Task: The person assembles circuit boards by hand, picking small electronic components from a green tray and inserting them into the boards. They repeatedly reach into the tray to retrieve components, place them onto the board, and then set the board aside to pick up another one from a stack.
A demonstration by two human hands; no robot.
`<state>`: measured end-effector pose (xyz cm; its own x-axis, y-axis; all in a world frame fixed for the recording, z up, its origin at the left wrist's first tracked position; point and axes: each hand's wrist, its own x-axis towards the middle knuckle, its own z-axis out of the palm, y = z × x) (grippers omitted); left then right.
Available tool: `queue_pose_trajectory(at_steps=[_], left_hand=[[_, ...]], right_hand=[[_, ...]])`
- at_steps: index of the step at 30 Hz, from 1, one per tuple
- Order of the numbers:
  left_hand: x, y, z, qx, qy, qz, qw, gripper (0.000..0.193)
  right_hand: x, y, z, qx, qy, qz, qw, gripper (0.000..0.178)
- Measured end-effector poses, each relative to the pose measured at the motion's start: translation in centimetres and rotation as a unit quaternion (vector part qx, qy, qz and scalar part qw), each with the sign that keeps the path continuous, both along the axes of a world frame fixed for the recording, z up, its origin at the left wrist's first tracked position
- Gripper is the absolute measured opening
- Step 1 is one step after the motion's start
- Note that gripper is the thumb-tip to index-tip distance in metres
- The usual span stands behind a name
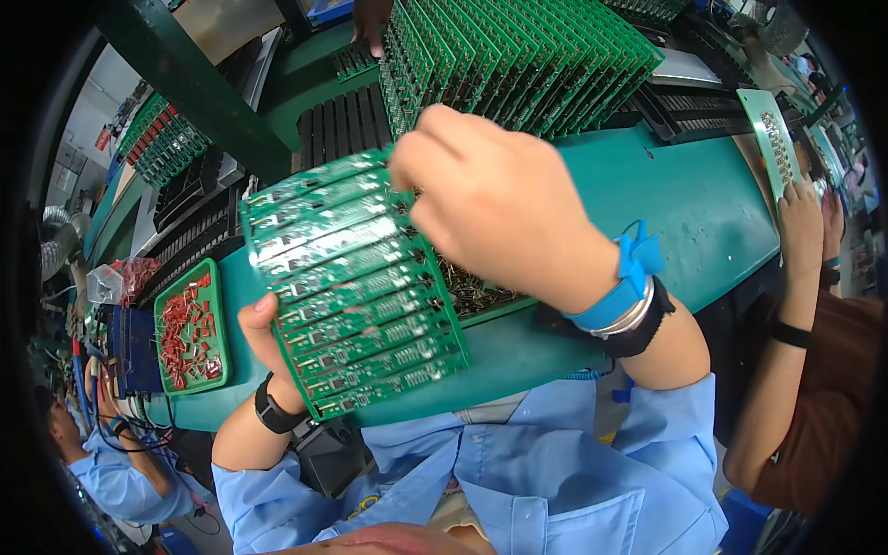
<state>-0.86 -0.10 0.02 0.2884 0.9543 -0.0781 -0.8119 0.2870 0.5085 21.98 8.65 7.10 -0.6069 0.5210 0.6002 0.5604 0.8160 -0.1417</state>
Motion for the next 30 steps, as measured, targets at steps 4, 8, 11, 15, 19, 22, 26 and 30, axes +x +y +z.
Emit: queue_pose_trajectory(at_steps=[4,8,11,15,19,22,26,30], left_hand=[[-0.1,0.3,0.7,0.039,-0.062,0.046,0.996,0.067],[-0.1,0.5,0.4,0.040,-0.096,0.047,0.993,0.068],[-0.1,0.5,0.3,0.037,-0.106,0.042,0.993,0.068],[0.2,0.6,0.3,0.032,-0.116,0.046,0.992,0.067],[0.1,0.7,0.0,0.022,-0.096,0.070,0.993,0.066],[-0.1,0.6,-0.2,0.007,-0.042,0.096,0.995,0.065],[0.4,0.4,0.4,-0.012,0.001,0.088,0.996,0.058],[0.6,0.5,0.5,0.004,-0.031,0.028,0.999,0.057]], right_hand=[[1.3,0.5,-1.1,-0.163,-0.114,0.030,0.980,0.016],[1.4,0.6,-2.3,-0.237,-0.184,0.066,0.952,0.015],[1.1,0.9,-2.2,-0.248,-0.206,0.081,0.943,0.016],[1.1,1.3,-1.6,-0.246,-0.227,0.078,0.939,0.016],[1.5,1.5,-0.6,-0.220,-0.177,0.079,0.956,0.013],[1.6,1.8,-0.4,-0.205,-0.124,0.087,0.967,0.009],[1.7,2.4,-0.5,-0.197,-0.045,0.078,0.976,0.010],[1.1,2.3,-0.4,-0.126,0.051,0.079,0.988,0.015]])
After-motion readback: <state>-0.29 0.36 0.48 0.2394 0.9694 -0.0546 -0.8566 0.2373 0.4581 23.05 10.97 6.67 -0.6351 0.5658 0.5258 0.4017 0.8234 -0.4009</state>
